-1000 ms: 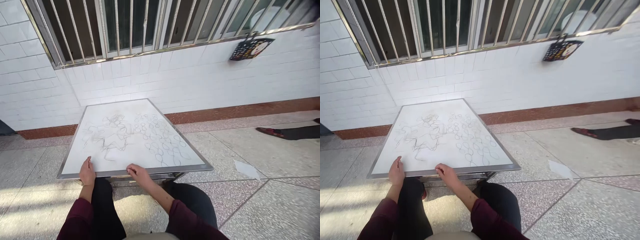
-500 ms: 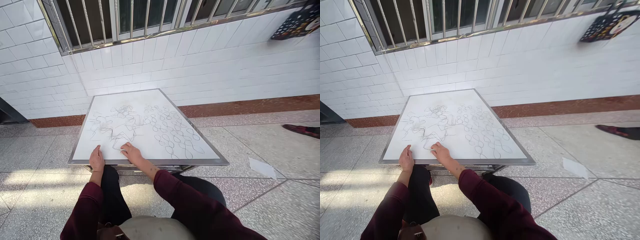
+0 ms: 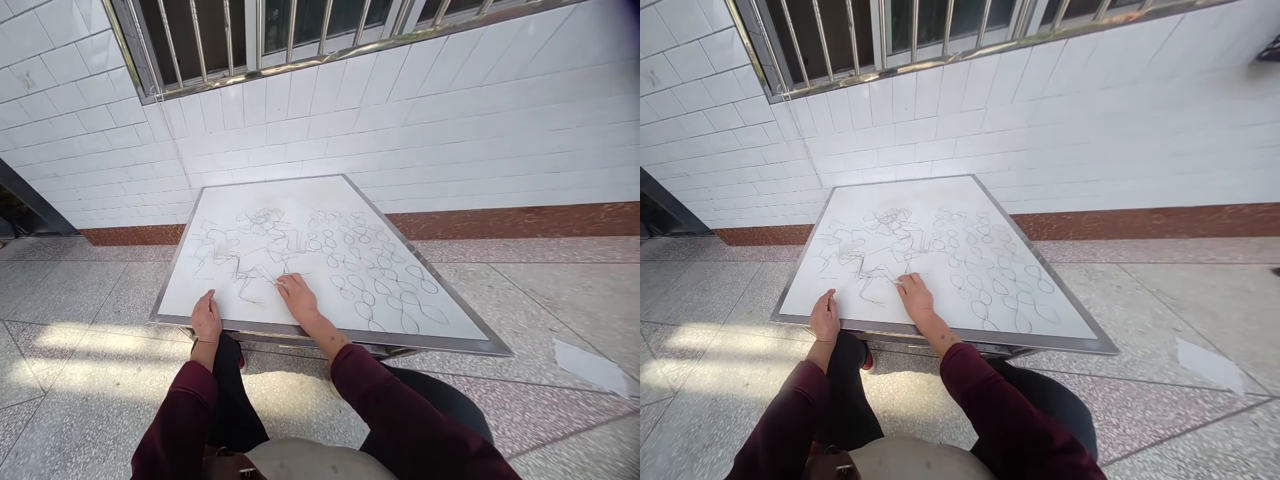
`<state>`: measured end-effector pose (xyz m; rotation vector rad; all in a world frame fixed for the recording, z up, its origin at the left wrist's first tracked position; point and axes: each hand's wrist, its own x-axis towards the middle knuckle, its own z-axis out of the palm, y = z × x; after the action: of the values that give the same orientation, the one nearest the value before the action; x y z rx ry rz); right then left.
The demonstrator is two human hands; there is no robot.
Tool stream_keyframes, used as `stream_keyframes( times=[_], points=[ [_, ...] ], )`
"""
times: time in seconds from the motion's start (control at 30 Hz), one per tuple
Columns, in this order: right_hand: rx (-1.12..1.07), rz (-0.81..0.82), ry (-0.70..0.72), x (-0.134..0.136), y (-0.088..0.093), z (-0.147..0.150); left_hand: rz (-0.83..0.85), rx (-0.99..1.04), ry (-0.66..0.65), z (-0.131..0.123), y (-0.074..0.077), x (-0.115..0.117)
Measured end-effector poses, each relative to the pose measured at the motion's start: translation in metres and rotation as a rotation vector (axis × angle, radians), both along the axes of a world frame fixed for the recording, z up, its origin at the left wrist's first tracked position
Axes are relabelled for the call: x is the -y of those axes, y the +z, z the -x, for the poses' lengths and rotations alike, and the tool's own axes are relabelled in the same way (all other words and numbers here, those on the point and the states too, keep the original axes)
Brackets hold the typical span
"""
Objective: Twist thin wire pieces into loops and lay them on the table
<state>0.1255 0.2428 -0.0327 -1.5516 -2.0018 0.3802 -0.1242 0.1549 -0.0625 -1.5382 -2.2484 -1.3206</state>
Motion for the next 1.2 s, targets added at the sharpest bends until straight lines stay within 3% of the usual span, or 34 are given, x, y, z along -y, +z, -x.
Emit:
stream_keyframes(
  times=[0.33,0.47,0.67,0.83,1.0,1.2],
  points=[
    [0.092,0.073,-0.015,-0.004,-0.001,0.007,0.109,0.029,-0.011,-0.002,0.007,0.003],
    [0.093,0.097,-0.010,-0.006,0.002,0.005,0.160,0.053,-0.011,0.007,0.017,0.000],
    [0.086,0.118,0.000,-0.006,0.004,0.004,0.204,0.066,0.171,0.049,0.041,-0.038],
    [0.072,0.127,-0.005,-0.007,0.004,0.004,0.281,0.054,0.234,0.060,0.043,-0.067],
    [0.051,0.129,-0.015,-0.007,0.004,0.003,0.351,0.028,0.205,0.067,0.045,-0.074],
    [0.028,0.141,-0.020,-0.007,0.005,0.004,0.398,-0.042,0.069,0.069,0.051,-0.070]
  ],
)
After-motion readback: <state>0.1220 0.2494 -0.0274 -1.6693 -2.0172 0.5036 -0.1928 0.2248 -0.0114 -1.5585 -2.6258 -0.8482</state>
